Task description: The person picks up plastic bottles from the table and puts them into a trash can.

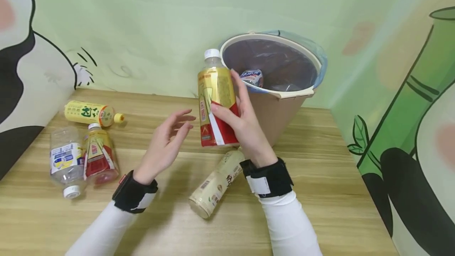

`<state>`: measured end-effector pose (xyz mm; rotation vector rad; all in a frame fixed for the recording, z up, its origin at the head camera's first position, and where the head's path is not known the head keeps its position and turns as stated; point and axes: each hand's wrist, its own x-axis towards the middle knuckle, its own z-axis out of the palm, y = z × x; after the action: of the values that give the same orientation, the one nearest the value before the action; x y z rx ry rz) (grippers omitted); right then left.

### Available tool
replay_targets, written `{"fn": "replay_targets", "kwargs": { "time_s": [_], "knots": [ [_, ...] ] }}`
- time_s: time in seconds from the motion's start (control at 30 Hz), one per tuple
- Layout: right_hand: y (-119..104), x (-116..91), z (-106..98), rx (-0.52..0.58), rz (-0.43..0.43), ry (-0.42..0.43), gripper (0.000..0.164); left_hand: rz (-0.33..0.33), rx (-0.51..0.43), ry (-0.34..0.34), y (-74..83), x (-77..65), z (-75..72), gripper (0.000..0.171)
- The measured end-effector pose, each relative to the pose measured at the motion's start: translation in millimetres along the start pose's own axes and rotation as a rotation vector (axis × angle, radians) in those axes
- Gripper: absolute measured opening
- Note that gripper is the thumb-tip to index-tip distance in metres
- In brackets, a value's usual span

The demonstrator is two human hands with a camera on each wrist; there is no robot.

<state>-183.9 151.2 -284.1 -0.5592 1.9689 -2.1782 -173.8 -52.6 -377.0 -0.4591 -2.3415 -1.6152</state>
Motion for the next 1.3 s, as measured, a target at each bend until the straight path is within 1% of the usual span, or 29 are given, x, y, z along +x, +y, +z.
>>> {"fn": "replay_targets", "kwargs": {
  "time_s": [0.1,0.17,0.27,0.33,0.43,0.57,0.7,0.73,0.8,0.87,1.0,1.07,1.13,1.3],
  "knots": [
    [-20,10,-7,-0.021,-0.059,0.037,0.074,0.070,0.082,-0.005,9.9,15.3,5.3,0.045],
    [-33,17,-12,-0.032,-0.113,0.068,0.072,0.126,0.147,0.000,17.9,26.1,9.2,0.047],
    [-49,27,-20,-0.004,-0.202,0.112,0.072,0.223,0.240,0.027,29.8,43.0,15.9,0.051],
    [-58,32,-26,0.027,-0.235,0.162,0.073,0.284,0.305,0.043,37.9,53.9,20.7,0.052],
    [-70,38,-37,0.060,-0.233,0.264,0.075,0.377,0.411,0.044,47.9,69.4,27.9,0.053],
    [-80,45,-52,0.090,-0.159,0.395,0.077,0.461,0.546,-0.005,55.6,85.4,36.1,0.050],
    [-82,51,-64,0.114,-0.118,0.458,0.077,0.478,0.626,-0.050,58.4,94.0,42.2,0.046],
    [-82,52,-67,0.119,-0.117,0.465,0.078,0.478,0.635,-0.050,58.6,95.5,43.3,0.045],
    [-81,55,-70,0.092,-0.111,0.480,0.078,0.479,0.642,-0.039,59.2,98.0,45.2,0.042],
    [-79,56,-73,0.013,-0.103,0.501,0.074,0.482,0.646,-0.024,60.1,99.6,46.5,0.040],
    [-74,55,-76,-0.275,-0.076,0.561,0.060,0.487,0.658,-0.004,61.2,101.3,48.5,0.036],
    [-70,54,-76,-0.377,-0.080,0.573,0.054,0.486,0.666,0.004,61.1,101.5,49.3,0.035],
    [-66,53,-76,-0.431,-0.098,0.567,0.050,0.484,0.668,0.012,60.6,101.4,50.1,0.034],
    [-57,49,-73,-0.509,-0.181,0.545,0.036,0.475,0.674,0.030,59.8,100.6,50.3,0.032]
  ]
}}
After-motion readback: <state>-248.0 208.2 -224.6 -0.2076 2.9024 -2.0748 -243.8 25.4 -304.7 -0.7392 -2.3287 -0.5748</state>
